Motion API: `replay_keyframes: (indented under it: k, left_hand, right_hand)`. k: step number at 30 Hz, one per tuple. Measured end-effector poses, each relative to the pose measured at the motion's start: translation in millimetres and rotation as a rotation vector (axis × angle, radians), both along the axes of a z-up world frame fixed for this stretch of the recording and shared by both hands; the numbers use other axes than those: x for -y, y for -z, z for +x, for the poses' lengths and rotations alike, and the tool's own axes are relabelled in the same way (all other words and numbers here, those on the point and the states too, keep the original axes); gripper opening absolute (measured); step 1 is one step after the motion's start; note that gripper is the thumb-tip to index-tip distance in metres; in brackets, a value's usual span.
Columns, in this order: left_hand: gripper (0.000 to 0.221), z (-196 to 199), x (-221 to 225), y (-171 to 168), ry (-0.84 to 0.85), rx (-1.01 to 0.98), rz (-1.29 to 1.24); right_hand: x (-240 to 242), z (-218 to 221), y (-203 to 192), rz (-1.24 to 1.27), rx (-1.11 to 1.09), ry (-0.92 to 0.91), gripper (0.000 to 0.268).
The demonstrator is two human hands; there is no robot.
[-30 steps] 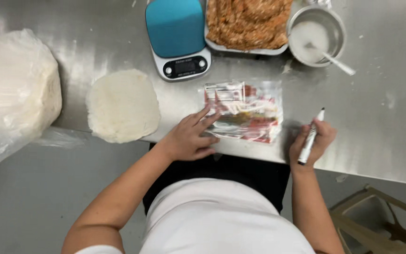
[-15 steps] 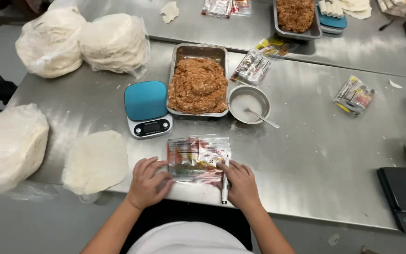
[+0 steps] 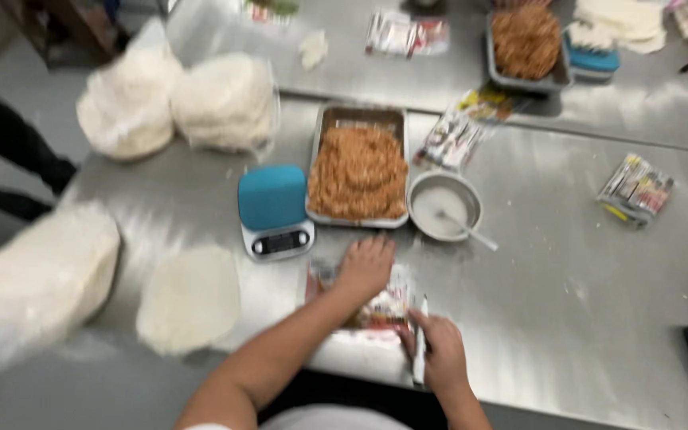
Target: The person sorts through a stack of plastic food packaging, counts them, and writes on one of the packages with a marker.
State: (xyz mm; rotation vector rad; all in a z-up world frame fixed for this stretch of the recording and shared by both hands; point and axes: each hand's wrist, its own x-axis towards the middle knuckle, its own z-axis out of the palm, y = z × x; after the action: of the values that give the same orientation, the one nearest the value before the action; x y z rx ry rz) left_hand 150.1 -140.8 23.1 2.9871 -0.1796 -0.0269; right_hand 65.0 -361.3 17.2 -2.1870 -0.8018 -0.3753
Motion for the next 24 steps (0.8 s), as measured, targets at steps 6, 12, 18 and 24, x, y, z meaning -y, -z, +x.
replay_keyframes:
  k: [6, 12, 18, 24]
  left_hand:
    - [0.076, 6.4, -5.7, -32.8, -0.068, -0.135, -0.030]
    - [0.035, 9.8, -21.1, 8.9, -0.023, 0.128, 0.012]
    - [0.050, -3.2, -24.1, 15.1, 0.029, 0.397, 0.030]
    - [0.055, 4.3, -6.9, 19.2, -0.050, 0.012, 0.084]
  right_hand:
    - [-2.7, 3.0, 0.5, 0.016, -0.036, 0.100, 0.029]
    - [-0.7, 1.7, 12.1, 0.010, -0.191, 0.200, 0.028]
    - [-0.2, -4.6, 4.9, -0.031, -0.147, 0.142, 0.028]
    - [0.2, -7.4, 2.5, -0.050, -0.164, 0.155, 0.025]
